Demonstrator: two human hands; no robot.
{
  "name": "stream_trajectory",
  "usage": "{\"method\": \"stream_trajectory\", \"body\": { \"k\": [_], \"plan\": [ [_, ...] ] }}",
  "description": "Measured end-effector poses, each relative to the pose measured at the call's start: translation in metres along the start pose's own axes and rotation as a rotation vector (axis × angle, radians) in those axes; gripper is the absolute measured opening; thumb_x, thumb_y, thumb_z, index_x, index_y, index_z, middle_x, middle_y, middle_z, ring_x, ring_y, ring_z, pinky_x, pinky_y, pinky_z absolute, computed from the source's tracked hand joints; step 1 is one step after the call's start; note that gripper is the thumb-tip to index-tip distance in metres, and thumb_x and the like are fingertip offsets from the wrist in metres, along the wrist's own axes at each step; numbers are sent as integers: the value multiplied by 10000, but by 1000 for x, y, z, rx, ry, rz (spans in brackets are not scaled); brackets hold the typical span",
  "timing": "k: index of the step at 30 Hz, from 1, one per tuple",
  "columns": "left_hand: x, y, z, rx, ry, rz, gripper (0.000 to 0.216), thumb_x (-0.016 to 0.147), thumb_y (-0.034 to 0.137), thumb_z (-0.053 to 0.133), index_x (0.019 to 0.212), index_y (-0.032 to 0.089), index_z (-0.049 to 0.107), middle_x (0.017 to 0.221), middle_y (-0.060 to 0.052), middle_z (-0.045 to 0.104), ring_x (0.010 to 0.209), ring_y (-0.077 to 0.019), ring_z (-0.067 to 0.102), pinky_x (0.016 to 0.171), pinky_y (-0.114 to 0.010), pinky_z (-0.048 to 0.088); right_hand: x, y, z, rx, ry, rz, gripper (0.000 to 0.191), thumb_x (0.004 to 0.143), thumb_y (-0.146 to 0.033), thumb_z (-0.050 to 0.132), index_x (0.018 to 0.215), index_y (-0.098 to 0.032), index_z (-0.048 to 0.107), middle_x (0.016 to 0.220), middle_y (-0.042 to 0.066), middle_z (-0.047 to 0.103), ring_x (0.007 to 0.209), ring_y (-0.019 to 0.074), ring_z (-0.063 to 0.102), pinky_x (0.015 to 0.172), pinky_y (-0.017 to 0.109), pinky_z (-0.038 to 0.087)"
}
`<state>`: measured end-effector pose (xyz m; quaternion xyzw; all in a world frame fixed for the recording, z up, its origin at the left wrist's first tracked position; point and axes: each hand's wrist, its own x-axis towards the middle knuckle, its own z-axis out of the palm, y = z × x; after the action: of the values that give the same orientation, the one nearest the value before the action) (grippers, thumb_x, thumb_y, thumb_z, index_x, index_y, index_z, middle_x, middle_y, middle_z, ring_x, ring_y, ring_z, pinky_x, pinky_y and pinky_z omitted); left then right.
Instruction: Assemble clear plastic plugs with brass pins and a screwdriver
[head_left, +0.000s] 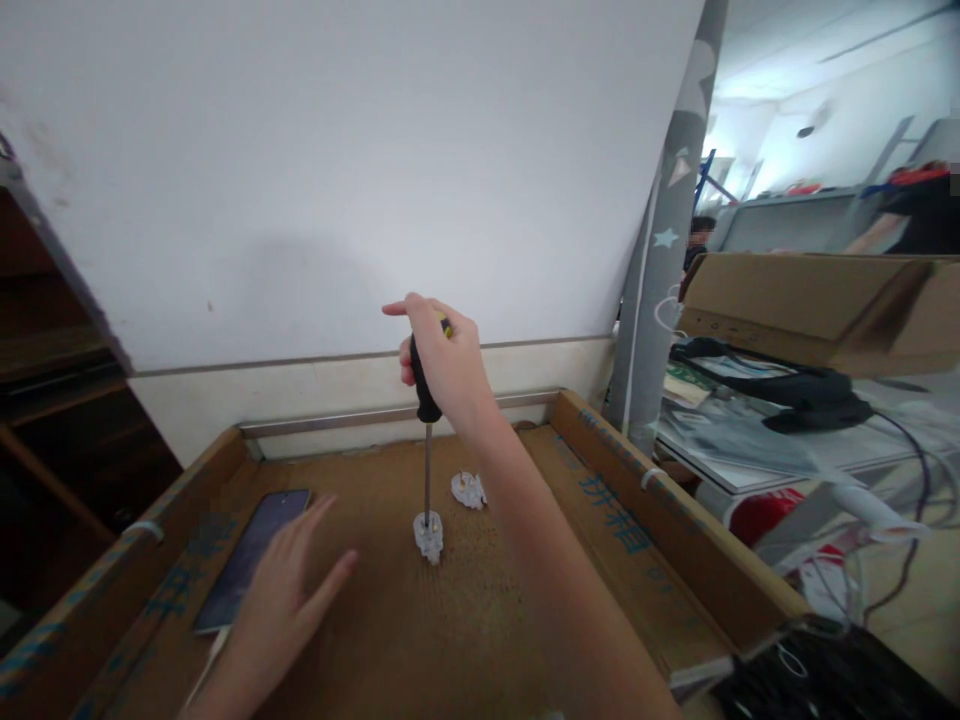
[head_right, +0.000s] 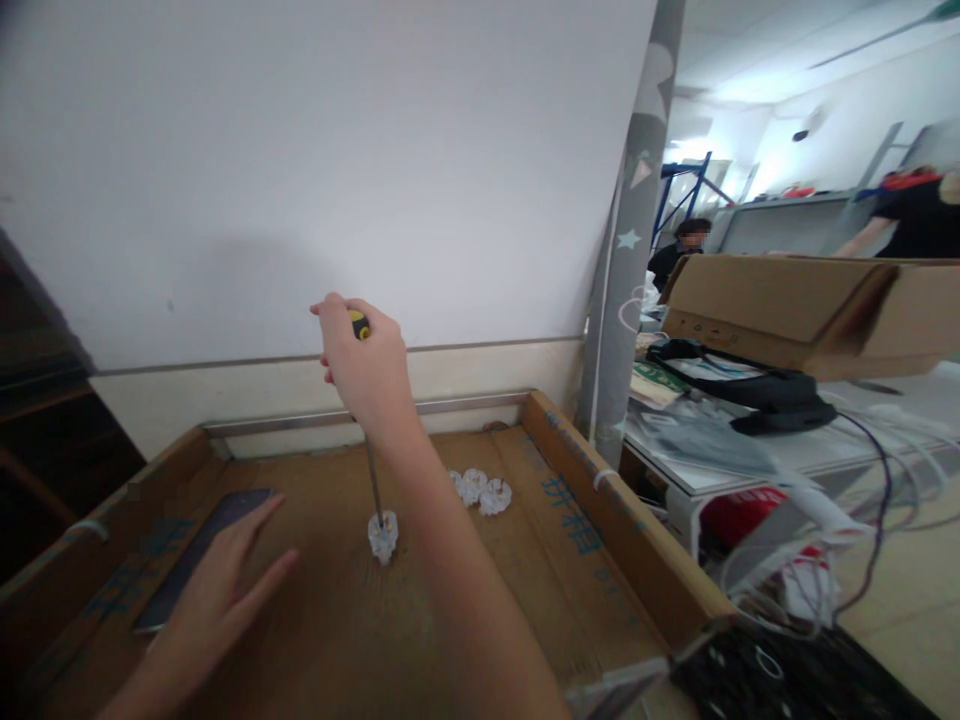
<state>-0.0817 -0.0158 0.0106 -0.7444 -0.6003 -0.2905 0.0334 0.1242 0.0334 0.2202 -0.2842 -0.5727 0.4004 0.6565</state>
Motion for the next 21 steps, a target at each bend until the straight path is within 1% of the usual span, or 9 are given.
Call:
{"method": "stream_trajectory", "body": {
  "k": [2, 4, 6, 8, 11, 13, 15, 18, 21],
  "plan": [
    [12, 32, 19, -191, -85, 49, 590, 844, 453, 461, 1358, 186, 351, 1368, -102, 471, 1254, -247, 441, 1044, -432, 364, 0, 2, 5, -105, 49, -69, 302, 837, -463, 494, 737, -200, 605, 514, -51, 442, 472, 72, 428, 466, 189, 362],
    [25, 55, 35, -331, -192, 84, 566, 819, 432, 519, 1314, 179, 414, 1319, -118, 516, 1215, -260, 478, 1018, -428, 385, -1, 2, 11, -235, 128, -157, 335, 837, -468, 500, 647, -198, 561, 559, -40, 427, 546, 76, 424, 530, 188, 361],
    [34, 66, 47, -454, -309, 83, 437, 832, 388, 510, 1219, 185, 505, 1191, -115, 602, 1095, -245, 560, 940, -387, 441, -3, 3, 15, -291, 166, -218, 355, 841, -452, 507, 592, -200, 492, 572, -39, 407, 574, 78, 414, 566, 187, 357],
    [38, 67, 55, -518, -369, 70, 348, 854, 378, 481, 1132, 183, 553, 1075, -103, 642, 978, -222, 596, 865, -353, 469, -4, 5, 18, -248, 129, -236, 375, 831, -476, 521, 585, -207, 437, 574, -43, 411, 565, 78, 415, 570, 191, 360],
    [36, 61, 59, -510, -350, 60, 324, 858, 387, 478, 1096, 185, 564, 1030, -92, 642, 939, -216, 588, 840, -352, 467, -4, 9, 16, -147, 73, -222, 360, 820, -544, 502, 673, -217, 469, 620, -37, 460, 569, 81, 439, 552, 193, 366],
    [33, 58, 59, -464, -300, 72, 337, 845, 370, 499, 1121, 186, 559, 1072, -97, 633, 995, -237, 571, 882, -387, 446, -5, 10, 12, -128, 60, -223, 296, 861, -508, 448, 817, -227, 530, 671, -30, 484, 588, 80, 452, 549, 187, 369],
    [32, 59, 58, -413, -261, 93, 370, 835, 350, 514, 1169, 192, 541, 1140, -99, 620, 1073, -255, 544, 939, -420, 409, -7, 9, 6, -140, -12, -227, 240, 885, -437, 428, 929, -234, 550, 700, -29, 496, 606, 75, 466, 554, 177, 377],
    [32, 62, 55, -383, -271, 103, 399, 839, 355, 516, 1214, 218, 518, 1196, -80, 611, 1126, -249, 528, 975, -413, 380, -8, 6, -5, -134, -121, -212, 153, 828, -374, 540, 827, -223, 514, 690, -43, 511, 608, 65, 496, 550, 165, 392],
    [33, 64, 53, -393, -291, 88, 418, 829, 387, 537, 1216, 230, 518, 1190, -69, 620, 1110, -243, 547, 963, -403, 393, -7, 5, -15, -68, -104, -167, 260, 783, -374, 602, 749, -239, 383, 586, -87, 486, 477, 59, 484, 463, 166, 381]
  ]
}}
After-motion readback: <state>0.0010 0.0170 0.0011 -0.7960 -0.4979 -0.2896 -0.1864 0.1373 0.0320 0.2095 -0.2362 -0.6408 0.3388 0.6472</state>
